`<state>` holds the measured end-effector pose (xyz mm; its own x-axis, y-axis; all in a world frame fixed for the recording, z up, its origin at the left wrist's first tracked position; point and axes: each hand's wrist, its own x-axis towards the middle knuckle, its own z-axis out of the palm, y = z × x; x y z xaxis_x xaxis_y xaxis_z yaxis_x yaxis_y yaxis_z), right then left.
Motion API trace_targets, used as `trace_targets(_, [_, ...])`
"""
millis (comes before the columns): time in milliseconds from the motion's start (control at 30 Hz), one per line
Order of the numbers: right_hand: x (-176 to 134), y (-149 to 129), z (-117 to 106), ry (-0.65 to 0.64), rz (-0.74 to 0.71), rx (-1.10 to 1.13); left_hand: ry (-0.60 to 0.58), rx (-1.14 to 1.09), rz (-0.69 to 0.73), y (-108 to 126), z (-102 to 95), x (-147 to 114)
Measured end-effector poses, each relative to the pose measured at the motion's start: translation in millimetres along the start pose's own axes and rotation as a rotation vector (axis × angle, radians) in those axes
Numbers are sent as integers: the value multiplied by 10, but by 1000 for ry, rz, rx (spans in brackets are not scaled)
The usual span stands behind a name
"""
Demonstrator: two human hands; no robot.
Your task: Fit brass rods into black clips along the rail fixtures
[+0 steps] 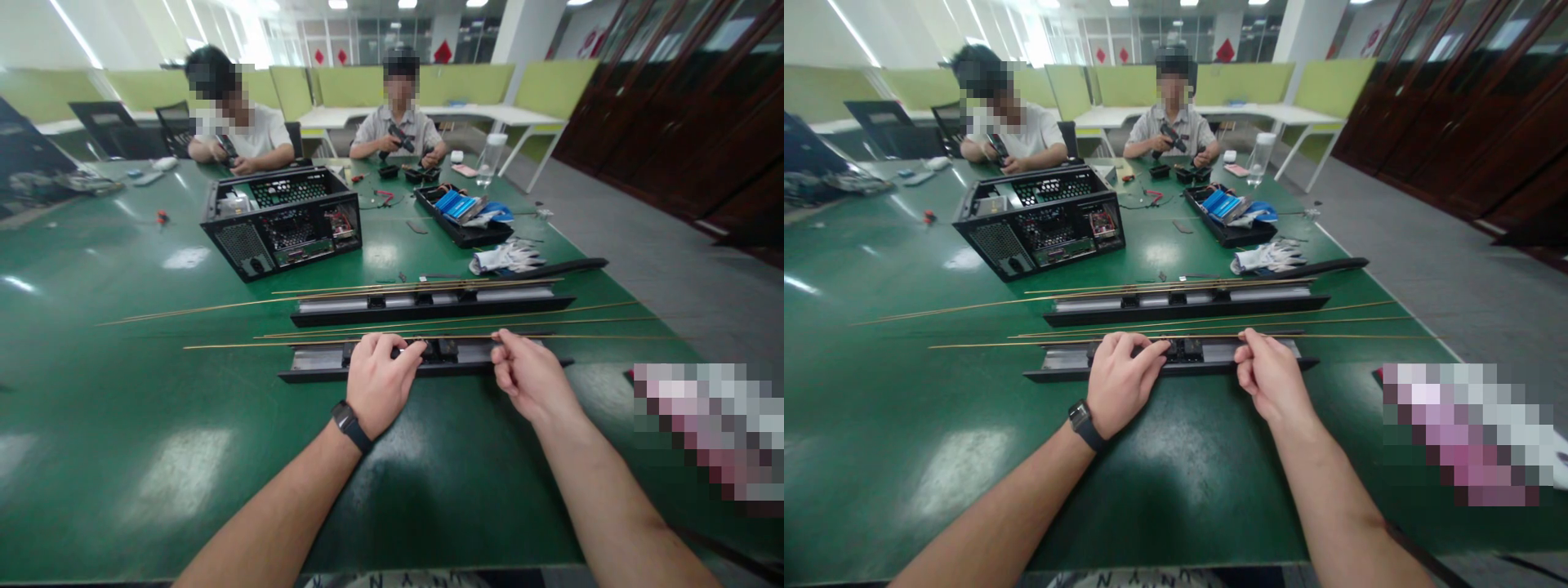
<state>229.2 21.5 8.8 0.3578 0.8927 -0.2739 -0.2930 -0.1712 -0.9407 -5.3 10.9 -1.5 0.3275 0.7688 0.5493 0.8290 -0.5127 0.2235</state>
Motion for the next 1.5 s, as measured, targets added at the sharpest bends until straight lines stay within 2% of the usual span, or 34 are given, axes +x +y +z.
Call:
trace_targets(200, [-9,0,2,-27,3,-21,-4,-5,-8,1,2,-5])
trace_targets(433, [24,9,-11,28,-11,29,-4,-8,-8,8,1,-4])
trace_targets(767, [-12,-19,9,-40,12,-26,-14,-4,-10,-3,-3,1])
trace_targets(1000, [29,10,-16,9,-8,30,0,2,-2,-4,0,-7])
trace_targets(1267, [-5,4,0,-35,-6,-39,-2,-7,-6,-3,8,-9])
trace_targets(1500, [-1,-4,3,11,-3,-3,-1,-1,-11,3,11,-10])
